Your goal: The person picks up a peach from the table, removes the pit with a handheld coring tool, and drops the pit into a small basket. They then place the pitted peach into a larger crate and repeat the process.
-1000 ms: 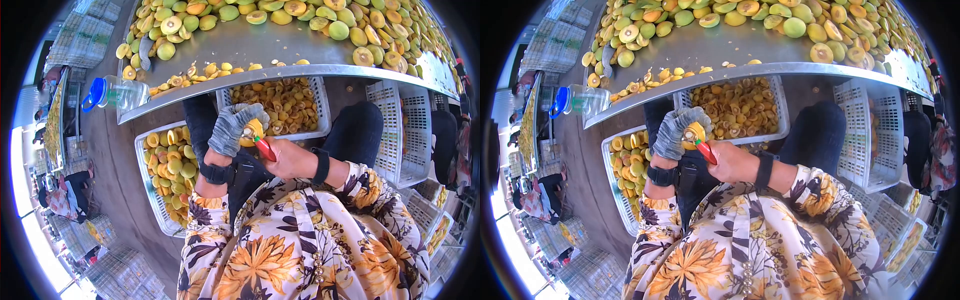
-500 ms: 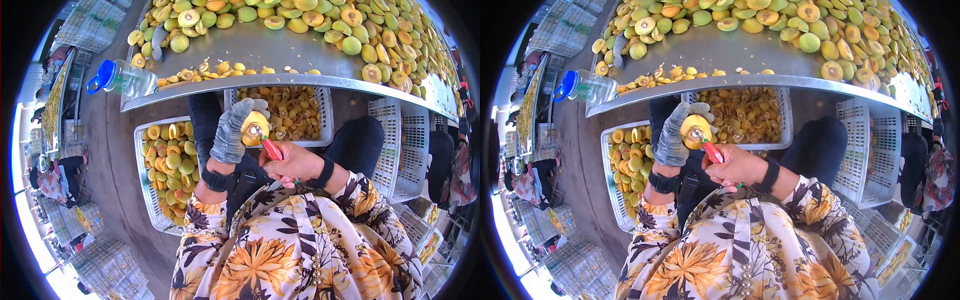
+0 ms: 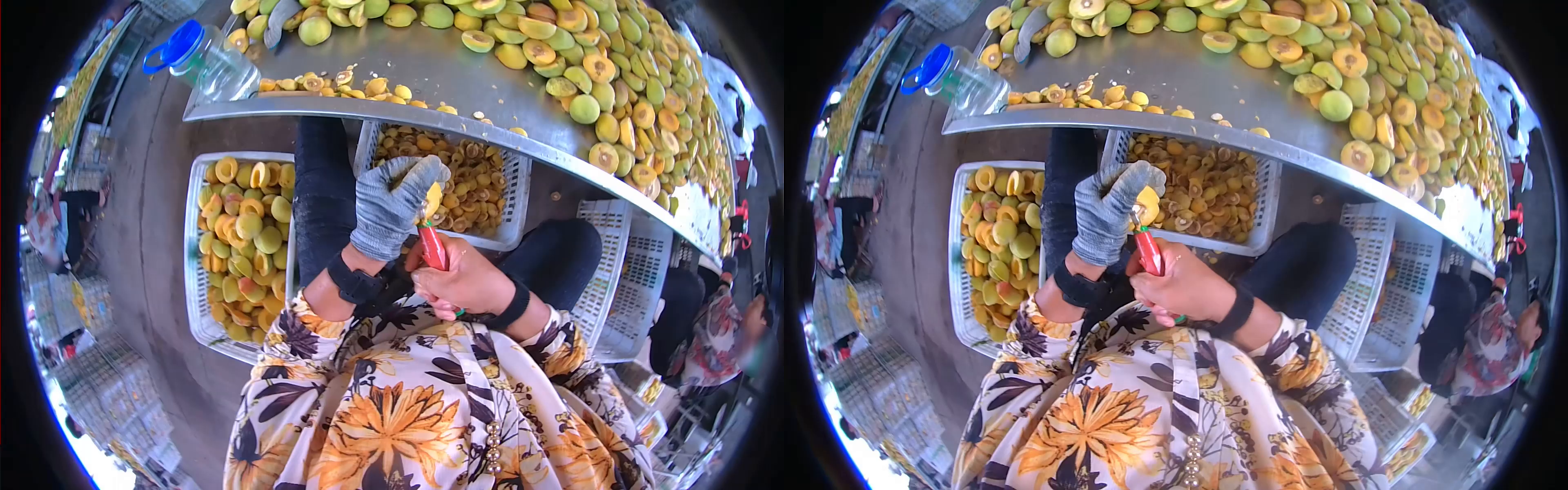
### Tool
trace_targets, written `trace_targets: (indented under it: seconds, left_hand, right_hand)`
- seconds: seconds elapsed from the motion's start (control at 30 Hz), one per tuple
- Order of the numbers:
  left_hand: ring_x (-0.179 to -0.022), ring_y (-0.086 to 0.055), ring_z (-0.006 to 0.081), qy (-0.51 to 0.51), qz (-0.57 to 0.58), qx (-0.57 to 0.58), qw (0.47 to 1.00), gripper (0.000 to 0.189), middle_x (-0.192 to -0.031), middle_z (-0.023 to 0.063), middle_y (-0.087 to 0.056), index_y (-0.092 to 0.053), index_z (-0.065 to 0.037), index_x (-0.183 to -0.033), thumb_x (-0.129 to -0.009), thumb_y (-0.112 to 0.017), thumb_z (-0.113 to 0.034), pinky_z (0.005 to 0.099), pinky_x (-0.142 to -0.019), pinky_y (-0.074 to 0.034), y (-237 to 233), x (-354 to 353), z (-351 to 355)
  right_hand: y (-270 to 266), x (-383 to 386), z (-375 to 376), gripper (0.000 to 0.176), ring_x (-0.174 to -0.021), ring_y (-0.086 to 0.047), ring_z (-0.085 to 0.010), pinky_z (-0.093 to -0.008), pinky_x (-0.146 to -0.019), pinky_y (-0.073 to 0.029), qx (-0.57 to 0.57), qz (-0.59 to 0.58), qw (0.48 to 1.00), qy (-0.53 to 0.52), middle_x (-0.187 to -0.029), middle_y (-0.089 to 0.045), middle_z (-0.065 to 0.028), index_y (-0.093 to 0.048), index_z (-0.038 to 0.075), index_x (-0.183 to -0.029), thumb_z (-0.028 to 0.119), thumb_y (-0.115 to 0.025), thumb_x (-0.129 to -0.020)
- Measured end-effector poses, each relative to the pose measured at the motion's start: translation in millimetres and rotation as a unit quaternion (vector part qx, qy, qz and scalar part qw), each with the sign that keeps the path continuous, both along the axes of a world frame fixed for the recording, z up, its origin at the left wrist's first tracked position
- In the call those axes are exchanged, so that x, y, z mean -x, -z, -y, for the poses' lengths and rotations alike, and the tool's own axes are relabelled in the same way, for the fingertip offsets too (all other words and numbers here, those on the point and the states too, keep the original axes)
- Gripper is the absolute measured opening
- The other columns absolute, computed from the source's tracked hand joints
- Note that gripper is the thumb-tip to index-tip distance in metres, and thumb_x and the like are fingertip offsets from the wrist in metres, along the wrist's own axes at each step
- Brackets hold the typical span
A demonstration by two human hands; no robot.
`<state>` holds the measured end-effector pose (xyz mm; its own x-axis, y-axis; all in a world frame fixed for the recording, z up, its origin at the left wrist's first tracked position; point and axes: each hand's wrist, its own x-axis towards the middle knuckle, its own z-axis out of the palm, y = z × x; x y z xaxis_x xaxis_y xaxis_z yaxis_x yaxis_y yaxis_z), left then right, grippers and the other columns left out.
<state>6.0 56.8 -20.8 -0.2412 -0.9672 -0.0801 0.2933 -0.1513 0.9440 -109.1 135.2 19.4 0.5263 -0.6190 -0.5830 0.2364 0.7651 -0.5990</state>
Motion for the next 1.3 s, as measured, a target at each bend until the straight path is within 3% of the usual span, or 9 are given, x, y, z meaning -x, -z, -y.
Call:
trace_targets:
  seconds: [0.13,0.63,0.8,0.83,0.9,1.13,1.2,1.23,1.3]
  left_hand:
    - [-0.059,-0.062,0.0182,0.225,-0.132,-0.279,0.924,0.033,-0.070,0.0112,-0.064,-0.063,0.000,-0.080,-0.077,-0.065,-0.033,0.0256,-0.053,-0.050,-12.0,-10.5,16.9]
    - [-0.052,-0.060,0.0236,0.135,-0.165,-0.322,0.922,0.047,-0.067,0.0120,-0.062,-0.061,-0.003,-0.081,-0.082,-0.052,-0.049,0.0310,-0.045,-0.049,-0.6,-15.5,13.3]
    - [-0.051,-0.060,0.0260,0.014,-0.200,-0.378,0.904,0.054,-0.071,0.0095,-0.063,-0.059,-0.008,-0.089,-0.082,-0.044,-0.059,0.0291,-0.036,-0.043,35.5,-47.4,23.5]
    - [-0.052,-0.061,0.0263,0.013,-0.210,-0.368,0.906,0.055,-0.073,0.0098,-0.063,-0.059,-0.007,-0.090,-0.082,-0.043,-0.060,0.0284,-0.036,-0.042,30.8,-50.1,25.3]
    - [-0.053,-0.061,0.0261,0.012,-0.183,-0.343,0.921,0.058,-0.075,0.0102,-0.064,-0.060,-0.007,-0.090,-0.083,-0.041,-0.061,0.0267,-0.038,-0.043,20.1,-58.0,19.8]
    - [-0.075,-0.061,0.0228,-0.090,-0.086,-0.248,0.961,0.037,-0.084,0.0088,-0.062,-0.059,-0.008,-0.100,-0.084,-0.055,-0.041,0.0359,-0.066,-0.052,57.9,-182.0,3.0]
    - [-0.079,-0.060,0.0170,-0.066,0.542,-0.038,0.837,0.032,-0.086,0.0073,-0.065,-0.066,-0.003,-0.090,-0.083,-0.061,-0.034,0.0237,-0.074,-0.046,37.8,-201.1,5.0]
    - [-0.086,-0.058,0.0147,-0.057,0.586,0.040,0.807,0.034,-0.095,0.0077,-0.064,-0.062,0.001,-0.100,-0.083,-0.061,-0.029,0.0248,-0.080,-0.045,37.3,-207.0,11.2]
    - [-0.093,-0.055,0.0135,-0.139,0.325,0.003,0.935,0.034,-0.103,0.0084,-0.061,-0.059,0.002,-0.106,-0.082,-0.063,-0.021,0.0248,-0.084,-0.044,38.0,-201.8,35.8]
  right_hand:
    - [-2.8,-12.0,0.1,0.013,-0.039,-0.037,-0.0072,-0.0232,-0.034,-0.034,-0.025,0.026,0.999,0.000,-0.059,-0.044,-0.0042,-0.043,0.000,-0.095,0.003,-0.047,-0.083]
    - [11.2,1.1,3.6,0.013,-0.039,-0.040,-0.0052,-0.0215,-0.033,-0.034,-0.071,0.173,0.982,0.013,-0.060,-0.046,-0.0026,-0.046,0.002,-0.096,0.002,-0.050,-0.083]
    - [4.6,30.6,19.1,0.017,-0.043,-0.049,-0.0059,-0.0189,-0.038,-0.039,0.176,-0.080,0.978,0.074,-0.065,-0.054,-0.0038,-0.050,0.002,-0.099,0.002,-0.051,-0.081]
    - [10.7,27.3,25.0,0.012,-0.044,-0.053,-0.0147,-0.0264,-0.041,-0.042,0.226,-0.237,0.943,0.057,-0.065,-0.056,-0.0089,-0.051,0.001,-0.092,0.004,-0.052,-0.080]
    - [70.6,40.6,29.6,0.014,-0.052,-0.056,-0.0283,-0.0348,-0.050,-0.045,0.565,-0.540,0.621,-0.057,-0.066,-0.056,-0.0162,-0.050,-0.001,-0.083,0.009,-0.057,-0.077]
    - [62.1,49.7,17.3,0.042,-0.067,-0.056,-0.0384,-0.0405,-0.063,-0.045,0.305,-0.465,0.828,-0.065,-0.070,-0.056,-0.0216,-0.049,-0.001,-0.077,0.035,-0.068,-0.068]
    - [75.3,52.2,12.1,0.052,-0.071,-0.058,-0.0387,-0.0408,-0.065,-0.045,0.328,-0.484,0.808,-0.072,-0.073,-0.057,-0.0234,-0.047,-0.003,-0.089,0.040,-0.068,-0.069]
    - [78.8,50.7,9.4,0.056,-0.074,-0.058,-0.0388,-0.0406,-0.066,-0.046,0.328,-0.484,0.809,-0.056,-0.075,-0.057,-0.0238,-0.046,-0.003,-0.096,0.041,-0.068,-0.070]
    - [79.4,48.1,6.3,0.060,-0.076,-0.059,-0.0391,-0.0407,-0.068,-0.046,0.338,-0.481,0.809,-0.023,-0.078,-0.058,-0.0240,-0.043,-0.003,-0.105,0.039,-0.068,-0.070]
